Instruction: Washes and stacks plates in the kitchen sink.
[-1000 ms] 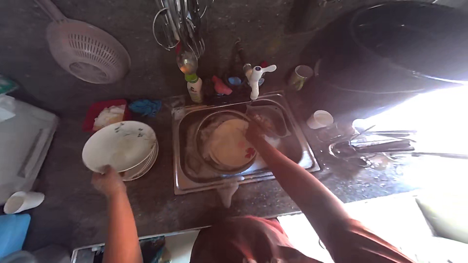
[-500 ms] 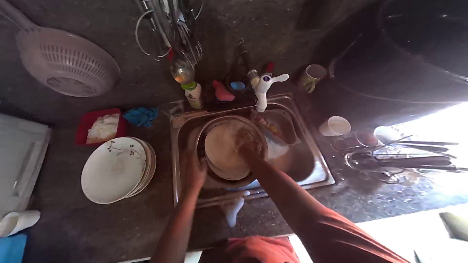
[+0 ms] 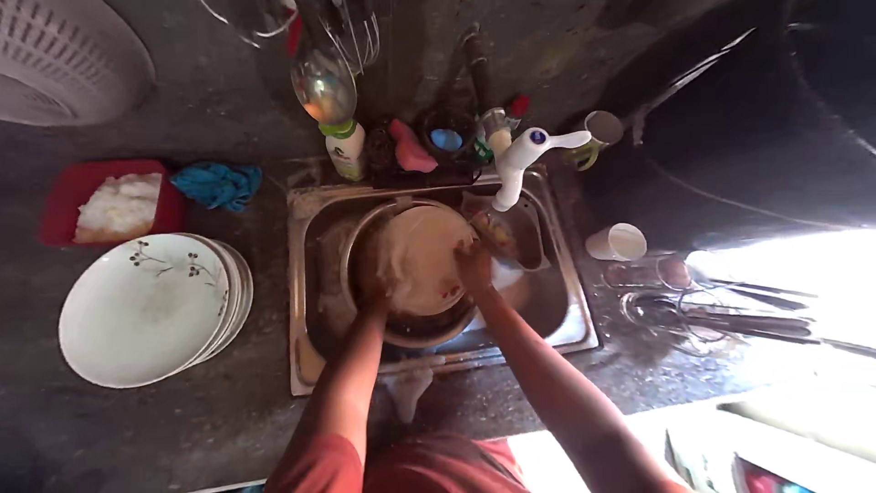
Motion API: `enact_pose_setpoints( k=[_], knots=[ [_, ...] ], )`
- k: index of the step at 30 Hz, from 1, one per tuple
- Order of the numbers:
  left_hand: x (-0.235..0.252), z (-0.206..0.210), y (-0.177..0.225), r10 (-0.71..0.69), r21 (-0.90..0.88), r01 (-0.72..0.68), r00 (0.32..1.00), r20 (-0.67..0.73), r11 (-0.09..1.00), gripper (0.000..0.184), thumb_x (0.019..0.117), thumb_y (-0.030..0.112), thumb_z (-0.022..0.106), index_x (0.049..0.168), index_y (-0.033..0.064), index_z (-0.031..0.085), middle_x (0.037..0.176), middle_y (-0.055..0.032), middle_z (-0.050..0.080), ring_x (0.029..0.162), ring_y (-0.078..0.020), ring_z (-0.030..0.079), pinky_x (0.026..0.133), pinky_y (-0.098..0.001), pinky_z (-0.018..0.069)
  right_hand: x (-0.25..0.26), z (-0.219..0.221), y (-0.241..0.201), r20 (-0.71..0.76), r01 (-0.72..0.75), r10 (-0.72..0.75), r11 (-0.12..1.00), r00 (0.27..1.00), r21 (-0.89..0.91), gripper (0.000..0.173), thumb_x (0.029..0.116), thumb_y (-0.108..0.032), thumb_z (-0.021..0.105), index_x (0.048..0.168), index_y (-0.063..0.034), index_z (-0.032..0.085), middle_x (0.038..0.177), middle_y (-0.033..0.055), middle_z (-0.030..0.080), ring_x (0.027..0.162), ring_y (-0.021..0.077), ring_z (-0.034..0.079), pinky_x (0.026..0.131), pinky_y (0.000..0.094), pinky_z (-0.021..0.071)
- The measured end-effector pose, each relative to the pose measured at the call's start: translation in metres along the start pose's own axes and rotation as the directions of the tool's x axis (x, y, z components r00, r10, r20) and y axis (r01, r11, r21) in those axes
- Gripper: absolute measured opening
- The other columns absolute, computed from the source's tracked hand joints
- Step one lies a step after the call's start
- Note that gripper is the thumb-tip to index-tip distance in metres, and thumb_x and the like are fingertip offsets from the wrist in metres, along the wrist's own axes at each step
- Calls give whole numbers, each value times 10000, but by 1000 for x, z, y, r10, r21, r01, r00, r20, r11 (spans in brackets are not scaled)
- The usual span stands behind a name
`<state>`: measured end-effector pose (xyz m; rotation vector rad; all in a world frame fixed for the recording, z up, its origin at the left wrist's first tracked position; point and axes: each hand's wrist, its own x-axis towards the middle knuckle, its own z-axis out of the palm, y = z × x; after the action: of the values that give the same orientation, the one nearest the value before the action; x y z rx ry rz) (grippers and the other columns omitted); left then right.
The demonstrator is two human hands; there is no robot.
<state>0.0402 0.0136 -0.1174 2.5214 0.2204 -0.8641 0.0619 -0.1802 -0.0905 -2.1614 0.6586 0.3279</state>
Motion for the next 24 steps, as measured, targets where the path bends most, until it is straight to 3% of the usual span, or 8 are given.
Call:
enact_pose_setpoints(
  k=[3,6,9,14,18,20,22,24],
  knots=[
    [11,-11,-1,-42,72,45,998,-46,996,508,1042,226,553,1447,-77,497,1484,-308,486,1424,-437,430,1179,-579,322,11,26,17,29,8,-6,999,1000,-51,570,1055,-324,560,1472,50,455,1394,285,569,1315,375,557,1125,498,429],
    [19,-31,-7,-195,-121,182,975,-108,976,584,1052,314,544,1476,-73,440,1470,-285,510,1371,-392,515,1128,-523,421,14,50,23,68,-28,31,998,997,-52,580,1051,-388,555,1434,42,493,1352,264,602,1274,367,586,1094,512,452],
    [13,-55,-15,-215,-327,173,972,-97,929,623,1021,248,612,1523,-20,358,1406,-298,553,1298,-424,570,1081,-573,458,15,61,27,100,-43,49,997,994,-61,533,1056,-332,553,1432,43,501,1392,265,575,1310,371,555,1114,508,429],
    [-29,-88,2,-137,-314,87,981,-140,945,422,1062,225,550,1435,35,503,1299,-269,630,1233,-413,611,1046,-589,467,1,62,23,156,-221,221,975,963,-16,599,1056,-178,530,1528,115,307,1557,332,360,1459,419,375,1201,498,324],
    [-66,-96,29,34,-105,-54,981,-189,993,415,1088,180,472,1477,36,476,1371,-245,600,1245,-395,616,1058,-559,478,-16,53,8,302,50,50,949,952,-312,476,1048,-260,528,1419,37,535,1440,277,536,1370,403,500,1139,530,398],
    [-76,-95,37,94,-56,-110,967,-236,992,372,1094,169,458,1433,24,507,1277,-254,648,1172,-410,654,1007,-568,507,-17,58,14,199,56,-66,997,978,56,409,1076,-197,498,1405,40,551,1409,238,567,1317,306,539,1120,419,425],
    [-83,-95,38,142,-89,-175,945,-294,981,336,1094,150,457,1382,-7,529,1159,-278,679,1094,-434,680,959,-581,525,-6,72,26,106,-5,-66,830,992,558,319,1071,-168,512,1264,74,591,1180,202,639,1051,218,618,930,368,523],
    [-95,-98,39,195,-127,-243,931,-309,962,336,1084,120,471,1389,-8,531,1180,-266,679,1106,-415,676,986,-565,515,-5,68,26,76,23,-86,799,993,601,312,1064,-181,535,1215,77,626,1140,207,665,1026,226,639,923,391,532]
  ],
)
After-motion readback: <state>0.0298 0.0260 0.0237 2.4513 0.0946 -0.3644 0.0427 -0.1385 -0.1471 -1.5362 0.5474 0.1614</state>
